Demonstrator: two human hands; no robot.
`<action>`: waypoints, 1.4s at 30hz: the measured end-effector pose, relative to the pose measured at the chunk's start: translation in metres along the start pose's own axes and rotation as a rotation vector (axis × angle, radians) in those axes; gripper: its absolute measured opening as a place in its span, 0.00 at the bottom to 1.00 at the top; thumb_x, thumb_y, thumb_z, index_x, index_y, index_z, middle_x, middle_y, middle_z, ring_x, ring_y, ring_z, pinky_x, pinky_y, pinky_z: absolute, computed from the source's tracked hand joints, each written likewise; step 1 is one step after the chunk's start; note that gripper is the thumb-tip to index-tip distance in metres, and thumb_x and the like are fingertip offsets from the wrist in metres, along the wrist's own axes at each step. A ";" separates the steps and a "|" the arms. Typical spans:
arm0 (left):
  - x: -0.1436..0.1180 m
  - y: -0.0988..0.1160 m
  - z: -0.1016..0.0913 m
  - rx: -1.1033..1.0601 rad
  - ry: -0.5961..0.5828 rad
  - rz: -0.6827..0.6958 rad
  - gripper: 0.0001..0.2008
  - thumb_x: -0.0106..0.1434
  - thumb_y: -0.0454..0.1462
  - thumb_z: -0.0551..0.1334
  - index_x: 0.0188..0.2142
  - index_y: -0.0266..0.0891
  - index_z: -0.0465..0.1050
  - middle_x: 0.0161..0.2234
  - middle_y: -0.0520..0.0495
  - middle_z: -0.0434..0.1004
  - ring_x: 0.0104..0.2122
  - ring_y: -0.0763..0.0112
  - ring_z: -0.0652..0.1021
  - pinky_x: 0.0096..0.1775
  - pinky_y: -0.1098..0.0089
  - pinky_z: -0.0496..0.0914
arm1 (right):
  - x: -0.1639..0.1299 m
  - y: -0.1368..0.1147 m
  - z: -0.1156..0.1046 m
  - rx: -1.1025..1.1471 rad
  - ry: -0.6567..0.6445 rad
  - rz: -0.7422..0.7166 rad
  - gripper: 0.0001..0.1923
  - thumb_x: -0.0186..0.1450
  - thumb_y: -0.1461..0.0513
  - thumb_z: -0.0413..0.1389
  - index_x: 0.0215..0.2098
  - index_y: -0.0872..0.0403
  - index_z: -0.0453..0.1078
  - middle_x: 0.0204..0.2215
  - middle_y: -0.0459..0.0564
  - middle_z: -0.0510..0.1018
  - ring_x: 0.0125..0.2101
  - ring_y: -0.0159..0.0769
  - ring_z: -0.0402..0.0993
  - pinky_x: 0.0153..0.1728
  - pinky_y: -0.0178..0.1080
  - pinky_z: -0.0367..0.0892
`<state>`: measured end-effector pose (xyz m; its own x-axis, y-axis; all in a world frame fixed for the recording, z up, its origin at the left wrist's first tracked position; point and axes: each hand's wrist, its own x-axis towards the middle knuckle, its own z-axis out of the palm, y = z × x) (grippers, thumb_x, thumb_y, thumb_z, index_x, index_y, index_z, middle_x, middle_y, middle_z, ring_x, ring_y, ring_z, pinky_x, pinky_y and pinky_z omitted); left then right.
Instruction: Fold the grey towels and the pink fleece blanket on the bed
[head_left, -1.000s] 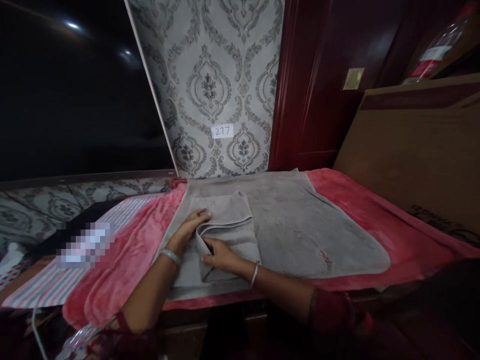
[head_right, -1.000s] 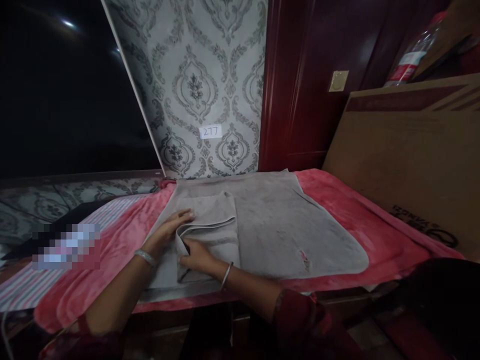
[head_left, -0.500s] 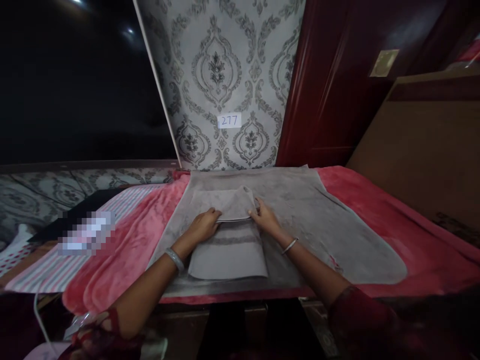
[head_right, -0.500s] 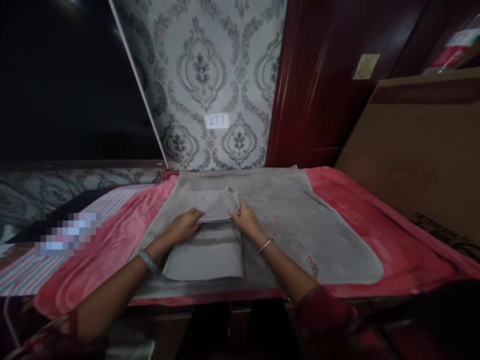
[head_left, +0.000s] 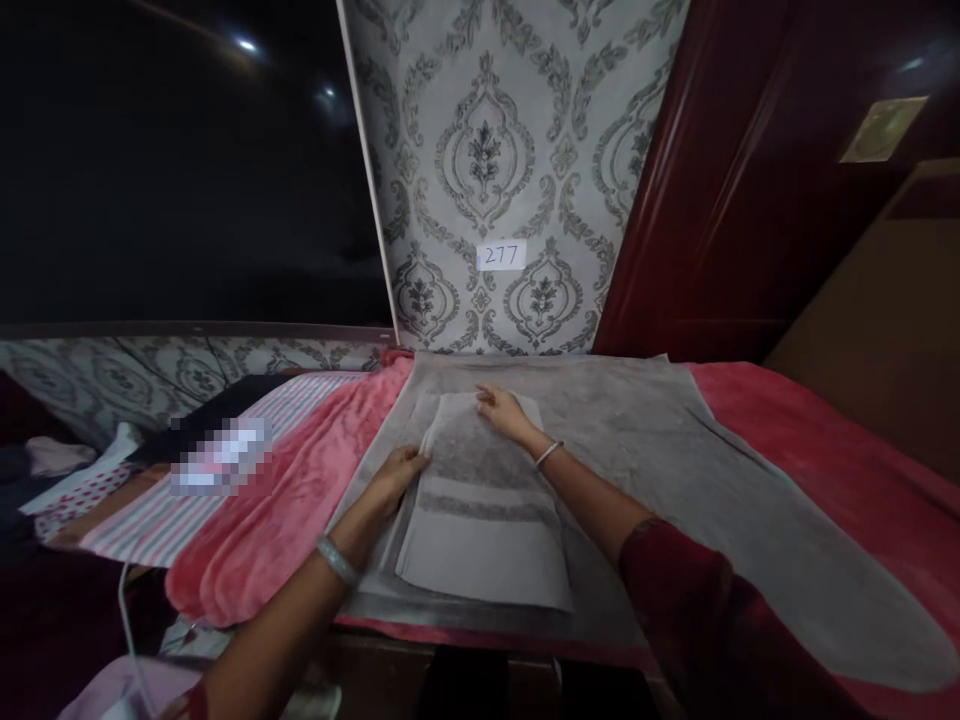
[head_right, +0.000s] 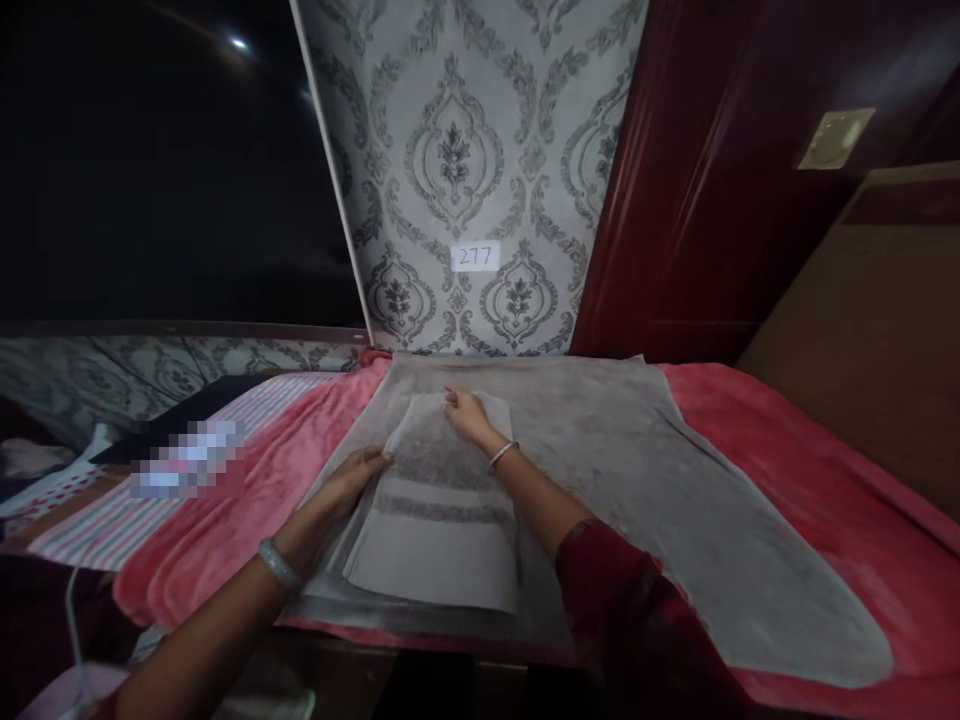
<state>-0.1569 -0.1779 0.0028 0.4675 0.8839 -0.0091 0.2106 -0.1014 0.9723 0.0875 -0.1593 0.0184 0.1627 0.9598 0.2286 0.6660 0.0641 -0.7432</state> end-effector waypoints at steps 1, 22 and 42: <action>-0.008 0.000 0.001 0.016 0.023 0.025 0.23 0.52 0.50 0.65 0.40 0.35 0.76 0.38 0.38 0.82 0.40 0.54 0.80 0.42 0.59 0.74 | 0.005 0.000 0.003 -0.044 -0.006 -0.014 0.30 0.65 0.66 0.55 0.66 0.54 0.64 0.57 0.57 0.76 0.54 0.40 0.73 0.56 0.42 0.67; -0.101 -0.019 0.009 0.365 0.163 -0.058 0.19 0.63 0.53 0.54 0.27 0.41 0.65 0.26 0.48 0.70 0.29 0.64 0.73 0.33 0.67 0.67 | 0.074 0.003 0.024 -0.445 -0.016 -0.030 0.16 0.70 0.58 0.52 0.50 0.55 0.76 0.48 0.53 0.80 0.48 0.40 0.74 0.46 0.35 0.65; -0.111 -0.016 -0.004 0.942 0.143 -0.229 0.24 0.70 0.41 0.47 0.62 0.38 0.63 0.42 0.37 0.83 0.43 0.51 0.83 0.42 0.59 0.73 | 0.051 -0.012 0.047 -0.510 -0.063 -0.087 0.16 0.72 0.61 0.51 0.54 0.55 0.74 0.52 0.58 0.77 0.53 0.42 0.72 0.53 0.40 0.64</action>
<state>-0.2159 -0.2725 -0.0107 0.2351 0.9682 -0.0855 0.9114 -0.1890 0.3656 0.0534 -0.0984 0.0090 0.0573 0.9724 0.2261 0.9476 0.0183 -0.3190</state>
